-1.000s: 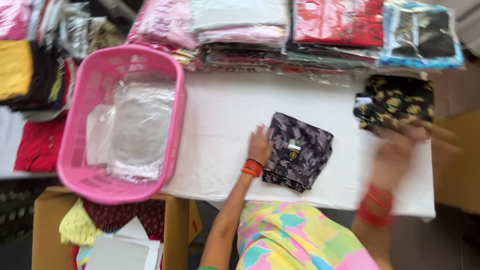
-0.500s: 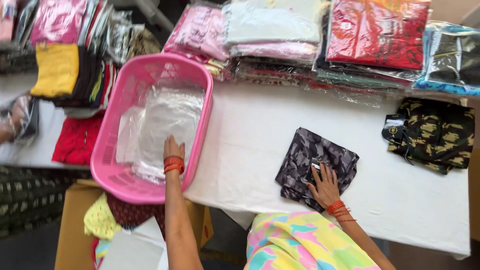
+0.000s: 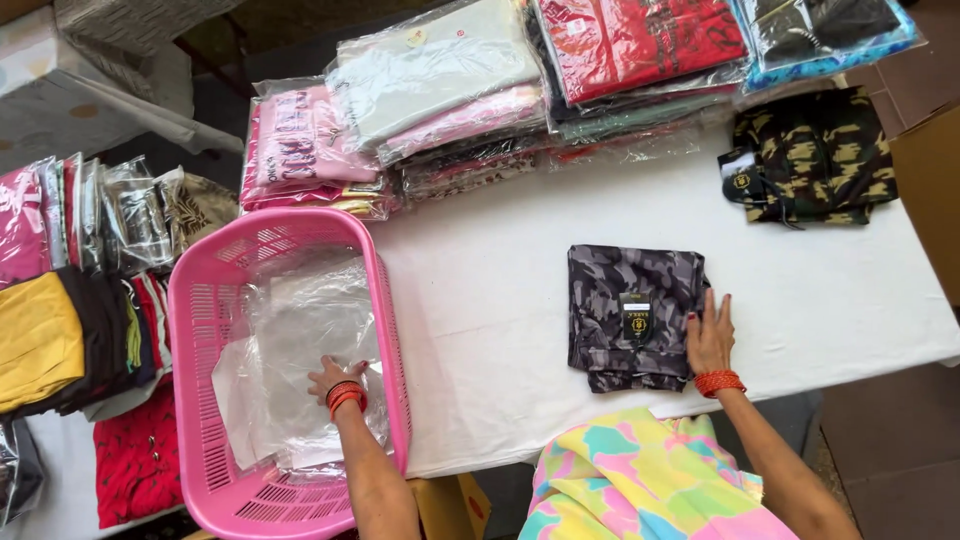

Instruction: The person folds a pair of camouflage-patterned shorts on a white table. They smooth the fabric, fold the garment into a compact rectangle, and then place it into a clear plastic bag. The person then moves the packaged shorts to a stack of other packaged clothes.

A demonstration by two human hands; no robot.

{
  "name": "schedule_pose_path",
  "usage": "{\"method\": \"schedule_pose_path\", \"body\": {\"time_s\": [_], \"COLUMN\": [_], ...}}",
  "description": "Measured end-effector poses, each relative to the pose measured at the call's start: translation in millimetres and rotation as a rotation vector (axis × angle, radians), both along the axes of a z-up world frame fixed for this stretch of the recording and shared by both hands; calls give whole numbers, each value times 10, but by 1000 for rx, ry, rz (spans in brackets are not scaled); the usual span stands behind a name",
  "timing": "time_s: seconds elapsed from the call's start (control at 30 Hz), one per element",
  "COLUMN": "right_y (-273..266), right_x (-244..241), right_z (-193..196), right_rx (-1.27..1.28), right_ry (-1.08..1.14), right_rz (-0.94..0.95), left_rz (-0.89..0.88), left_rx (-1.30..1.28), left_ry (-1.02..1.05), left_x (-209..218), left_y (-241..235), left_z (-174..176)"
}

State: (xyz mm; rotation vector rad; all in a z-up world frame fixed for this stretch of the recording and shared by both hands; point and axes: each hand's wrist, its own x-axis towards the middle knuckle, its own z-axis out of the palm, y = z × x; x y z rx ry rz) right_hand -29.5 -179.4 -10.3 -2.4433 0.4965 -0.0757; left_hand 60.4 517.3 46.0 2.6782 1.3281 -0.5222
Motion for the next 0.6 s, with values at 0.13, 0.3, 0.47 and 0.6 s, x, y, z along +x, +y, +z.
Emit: {"method": "schedule_pose_path", "body": {"time_s": [0.13, 0.3, 0.47, 0.6], "right_y": [-7, -58, -17, 49], "right_x": [-55, -26, 125, 410], "right_z": [-88, -193, 9, 176], "right_rx": [74, 74, 139, 147], "right_ry": [41, -4, -57, -97], "right_rz": [-111, -81, -91, -68], "left_rz": [-106, -139, -19, -524], "left_rx": [140, 41, -54, -359], "left_ry": [-248, -456, -986, -1318], "left_x": [-119, -238, -190, -118], "left_y": [200, 326, -132, -1231], "left_z": [-444, -258, 566, 1102]}}
